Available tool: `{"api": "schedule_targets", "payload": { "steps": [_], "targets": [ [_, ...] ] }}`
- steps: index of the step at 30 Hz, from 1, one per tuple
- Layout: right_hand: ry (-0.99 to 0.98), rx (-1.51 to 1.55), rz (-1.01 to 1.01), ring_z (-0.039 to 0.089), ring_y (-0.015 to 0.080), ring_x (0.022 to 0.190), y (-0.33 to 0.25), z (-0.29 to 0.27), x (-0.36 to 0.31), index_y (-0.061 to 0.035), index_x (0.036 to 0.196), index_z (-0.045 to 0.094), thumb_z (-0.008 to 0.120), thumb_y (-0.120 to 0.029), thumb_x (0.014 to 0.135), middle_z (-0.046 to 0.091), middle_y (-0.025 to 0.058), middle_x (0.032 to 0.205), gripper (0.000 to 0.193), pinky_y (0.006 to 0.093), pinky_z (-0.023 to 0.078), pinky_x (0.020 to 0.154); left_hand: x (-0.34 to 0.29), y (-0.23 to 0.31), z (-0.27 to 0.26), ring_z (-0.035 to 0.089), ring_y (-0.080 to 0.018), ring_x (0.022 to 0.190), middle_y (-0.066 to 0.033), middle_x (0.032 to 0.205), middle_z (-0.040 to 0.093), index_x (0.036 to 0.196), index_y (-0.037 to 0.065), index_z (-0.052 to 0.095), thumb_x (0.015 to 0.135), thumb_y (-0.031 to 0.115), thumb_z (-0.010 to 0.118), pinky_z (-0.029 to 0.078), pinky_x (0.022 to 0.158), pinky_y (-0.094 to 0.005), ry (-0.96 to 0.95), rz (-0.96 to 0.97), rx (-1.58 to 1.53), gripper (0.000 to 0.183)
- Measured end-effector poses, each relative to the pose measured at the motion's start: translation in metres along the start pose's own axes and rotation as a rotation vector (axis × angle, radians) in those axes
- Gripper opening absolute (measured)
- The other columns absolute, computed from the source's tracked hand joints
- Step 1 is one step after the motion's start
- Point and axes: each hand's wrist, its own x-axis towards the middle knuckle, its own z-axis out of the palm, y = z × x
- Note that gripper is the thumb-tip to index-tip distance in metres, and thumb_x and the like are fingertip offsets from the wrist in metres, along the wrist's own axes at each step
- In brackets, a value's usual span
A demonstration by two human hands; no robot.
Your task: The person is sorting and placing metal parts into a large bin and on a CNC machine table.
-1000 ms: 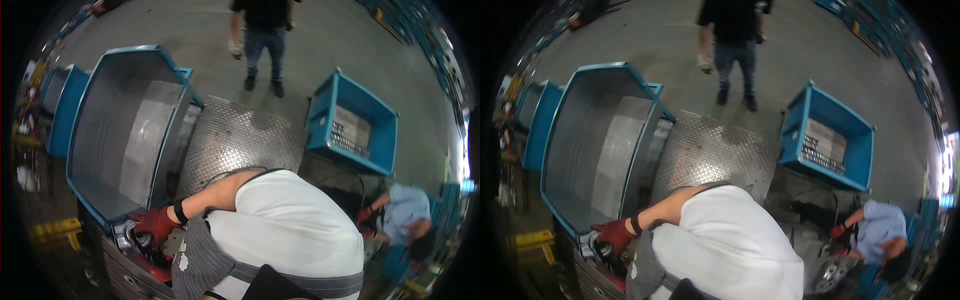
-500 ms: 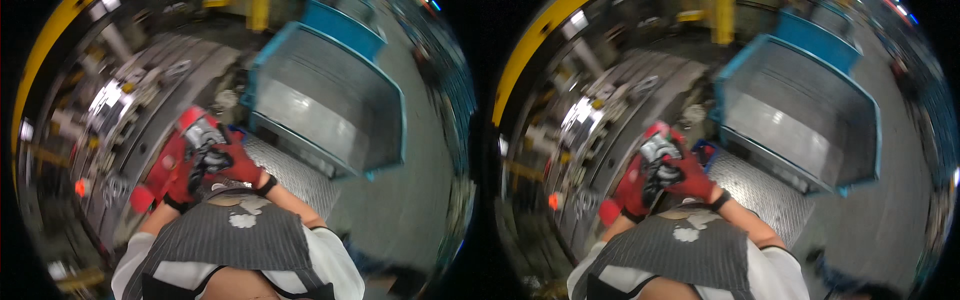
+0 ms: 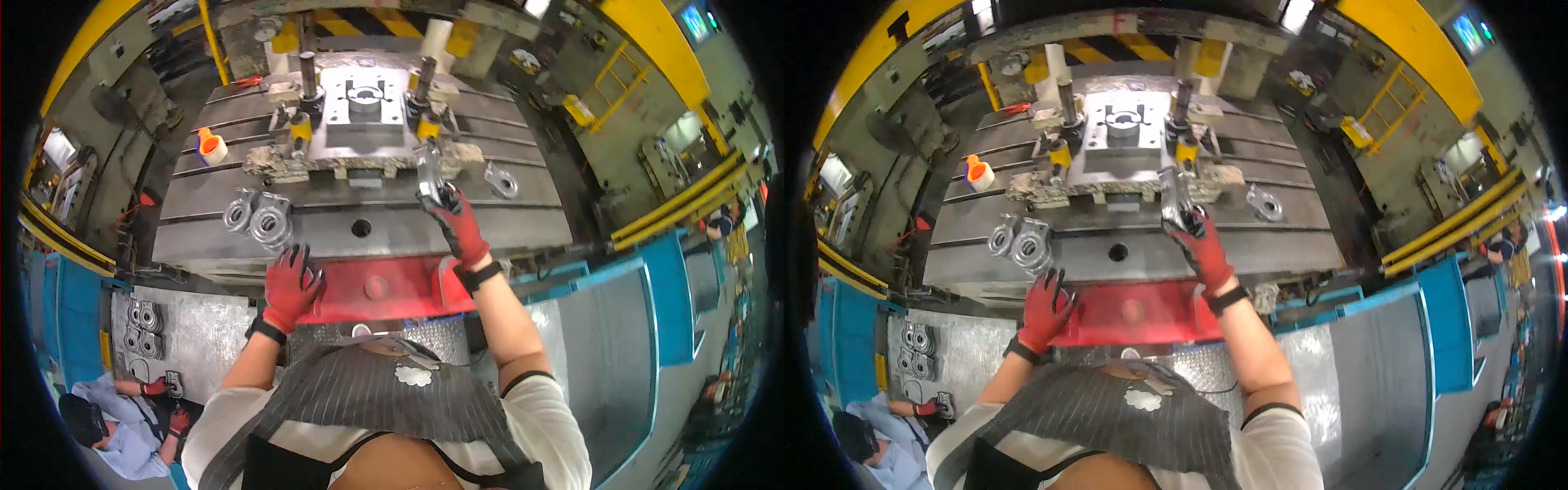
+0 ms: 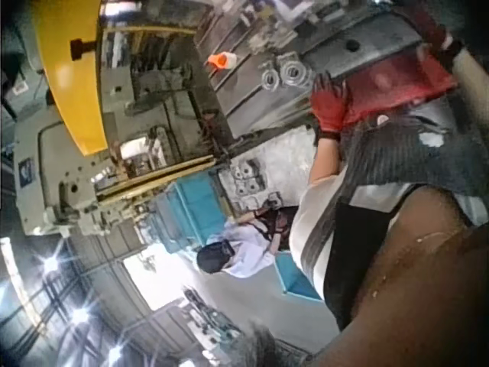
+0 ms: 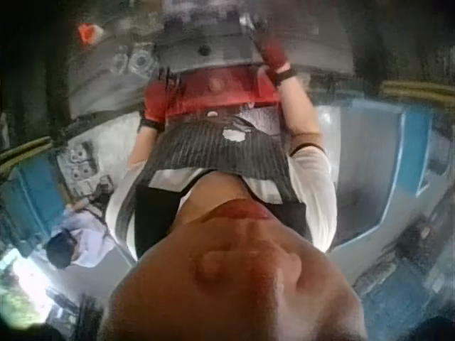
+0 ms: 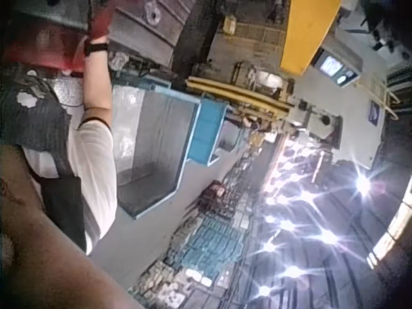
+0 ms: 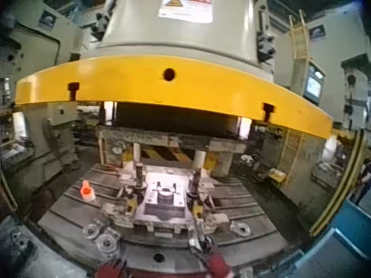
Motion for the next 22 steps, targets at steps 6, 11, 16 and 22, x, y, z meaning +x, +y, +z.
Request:
{"api": "schedule_targets", "payload": {
  "steps": [6,11,16,22],
  "targets": [
    [-0.104,-0.312,-0.149,0.057,0.0261,0.102,-0.009,0.069,0.206,0.0021,0.111,0.056,0.075,-0.034,0.069,0.058,0.0188,0.112,0.058,0.0354,0.043,0.086,-0.006,-0.03,0.036,0.023,-0.0418,0.129,-0.0234,0.138,0.03,0.134,0.008,0.037,0.073,0.044,0.061,0.02,0.105,-0.0525,0.065,-0.05,-0.007,0.074],
    [0.213,-1.048,0.035,0.042,0.041,0.119,0.01,0.147,0.305,-0.0101,0.117,0.054,0.074,-0.051,0.061,0.035,0.0256,0.135,0.073,0.0437,0.039,0.096,-0.008,-0.044,0.042,0.025,-0.0446,0.127,-0.0235,0.138,0.03,0.132,0.008,0.039,0.07,0.044,0.064,0.018,0.105,-0.0543,0.002,-0.123,-0.121,0.076],
    [0.338,-1.177,0.0,0.047,0.0376,0.114,0.022,0.175,0.324,-0.0098,0.12,0.047,0.071,-0.05,0.066,0.042,0.019,0.13,0.072,0.0443,0.043,0.09,-0.003,-0.041,0.032,0.023,-0.0449,0.128,-0.0232,0.137,0.031,0.13,0.005,0.041,0.071,0.039,0.065,0.019,0.106,-0.0531,0.036,-0.135,-0.146,0.072],
    [0.159,-1.307,-0.246,0.026,0.0361,0.131,0.037,0.153,0.34,-0.0166,0.139,0.029,0.059,-0.058,0.073,0.027,0.0153,0.144,0.083,0.0537,0.022,0.104,0.003,-0.041,0.034,0.021,-0.0433,0.13,-0.0217,0.138,0.029,0.13,0.006,0.042,0.071,0.037,0.065,0.019,0.106,-0.0536,0.03,-0.161,-0.192,0.07]
  ]
}}
